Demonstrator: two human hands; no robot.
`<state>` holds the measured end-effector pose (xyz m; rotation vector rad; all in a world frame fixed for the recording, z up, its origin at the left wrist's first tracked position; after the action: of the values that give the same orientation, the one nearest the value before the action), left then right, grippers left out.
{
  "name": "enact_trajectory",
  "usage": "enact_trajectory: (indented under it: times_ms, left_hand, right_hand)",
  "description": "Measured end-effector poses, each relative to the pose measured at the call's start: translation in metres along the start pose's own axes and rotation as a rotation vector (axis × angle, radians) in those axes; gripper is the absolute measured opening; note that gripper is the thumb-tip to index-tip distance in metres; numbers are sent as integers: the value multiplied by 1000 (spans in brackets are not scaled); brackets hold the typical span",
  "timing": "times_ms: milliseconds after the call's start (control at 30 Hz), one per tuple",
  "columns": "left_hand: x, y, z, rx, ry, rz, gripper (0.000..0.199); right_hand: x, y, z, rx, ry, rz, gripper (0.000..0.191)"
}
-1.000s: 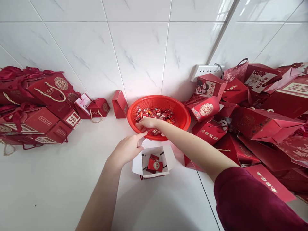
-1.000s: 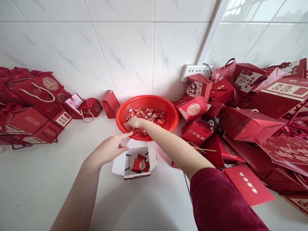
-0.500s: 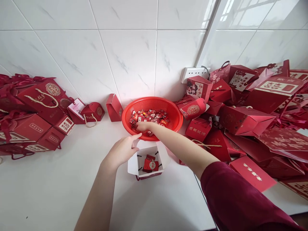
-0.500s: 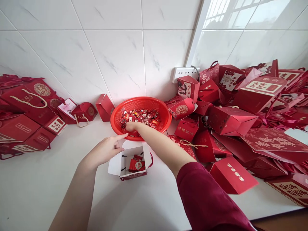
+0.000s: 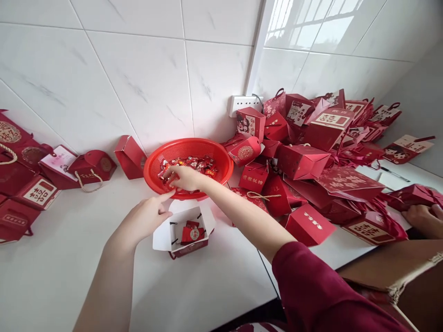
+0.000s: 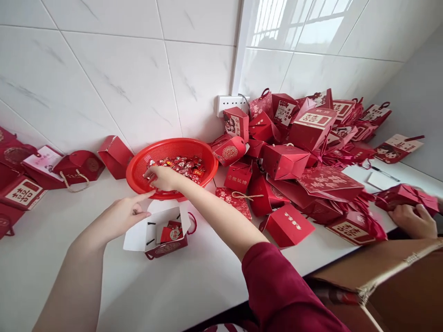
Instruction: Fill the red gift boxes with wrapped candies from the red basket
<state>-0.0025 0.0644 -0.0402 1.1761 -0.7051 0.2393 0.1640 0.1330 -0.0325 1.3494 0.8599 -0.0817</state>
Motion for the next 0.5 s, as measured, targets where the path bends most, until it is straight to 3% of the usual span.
enact_trajectory:
  times_ms: [100,133,267,400,500]
  left_hand:
    - [4,2,6,-13,-5,15,66]
    - [7,3,9,-31,-9,32,66]
    - [24,2,25,-115,-36,115,66]
    - [35,-9,30,-243,-56,90,64]
    - [34,-19,24,-336,-84,28,33]
  right_hand:
    - [4,8,49,179,20,-116,40]
    - [5,10,68,221,41,-260,41]
    - [2,11,131,206,108,-652,40]
    - [-7,18,165,190,111,-637,37]
    - [-14,26,175,203,205,-520,36]
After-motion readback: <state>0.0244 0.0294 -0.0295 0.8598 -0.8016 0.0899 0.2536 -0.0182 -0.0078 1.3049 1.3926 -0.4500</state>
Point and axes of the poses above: each hand's wrist, its own z-axis away from the middle knuckle, its own y-axis out of the back of the hand, x = y × z, the point moved 2 cm from there along -z, towards the middle knuckle, and after that the axes turned 14 degrees about z, right-handed, at the moved point
